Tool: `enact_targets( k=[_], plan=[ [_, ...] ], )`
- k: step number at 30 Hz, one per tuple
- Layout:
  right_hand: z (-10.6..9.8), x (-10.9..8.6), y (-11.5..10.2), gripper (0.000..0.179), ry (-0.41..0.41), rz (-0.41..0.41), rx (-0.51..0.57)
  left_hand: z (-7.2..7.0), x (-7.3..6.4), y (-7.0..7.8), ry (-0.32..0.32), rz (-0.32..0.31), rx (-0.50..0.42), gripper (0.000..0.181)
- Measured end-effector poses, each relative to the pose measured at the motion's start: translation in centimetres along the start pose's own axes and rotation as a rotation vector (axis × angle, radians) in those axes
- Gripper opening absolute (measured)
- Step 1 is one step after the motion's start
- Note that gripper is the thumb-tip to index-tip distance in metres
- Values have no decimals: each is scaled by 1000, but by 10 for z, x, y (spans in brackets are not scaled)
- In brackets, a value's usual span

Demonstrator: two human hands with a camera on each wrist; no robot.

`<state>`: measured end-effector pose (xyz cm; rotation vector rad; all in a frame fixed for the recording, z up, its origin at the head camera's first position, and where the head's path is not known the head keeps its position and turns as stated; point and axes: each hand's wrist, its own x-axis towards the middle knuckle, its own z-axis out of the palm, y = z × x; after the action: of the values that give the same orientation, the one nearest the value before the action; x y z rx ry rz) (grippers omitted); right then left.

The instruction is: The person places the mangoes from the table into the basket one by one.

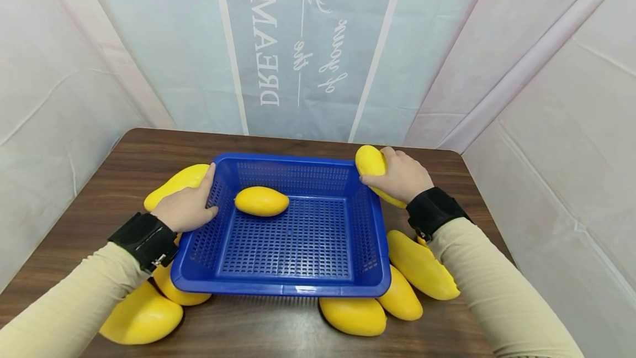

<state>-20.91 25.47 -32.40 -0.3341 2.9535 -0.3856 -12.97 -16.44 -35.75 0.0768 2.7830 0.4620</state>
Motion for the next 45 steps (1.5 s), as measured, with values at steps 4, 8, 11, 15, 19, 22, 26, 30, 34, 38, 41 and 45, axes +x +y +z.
enact_targets(
  k=[4,8,11,15,19,22,26,30,34,38,41,45],
  plan=[
    [2,1,-7,87,-1,-16,-3,0,0,0,0,4,-2,95],
    [3,1,-14,86,1,-36,-5,0,-1,1,1,7,-7,95],
    [4,1,-19,85,-2,-52,-6,0,0,1,1,6,-10,95],
    [5,1,-25,84,-8,-70,-10,1,0,0,-1,2,-9,96],
    [5,0,-33,84,-6,-83,-4,1,0,1,1,3,-6,96],
    [5,-1,-40,84,-7,-97,0,1,1,0,-3,4,-9,96],
    [4,-2,-47,83,-24,-117,10,1,1,0,-6,-3,-5,96],
    [3,-2,-55,83,-35,-136,23,1,1,1,-3,-10,6,95],
    [2,-1,-63,81,-30,-150,37,0,0,0,2,-8,8,95],
    [4,0,-69,80,-31,-145,55,0,0,1,3,-5,7,95],
    [5,0,-74,79,-38,-149,72,0,-1,1,1,-4,7,95],
    [7,0,-79,78,-52,-162,95,0,0,1,0,-2,7,95]
  ],
)
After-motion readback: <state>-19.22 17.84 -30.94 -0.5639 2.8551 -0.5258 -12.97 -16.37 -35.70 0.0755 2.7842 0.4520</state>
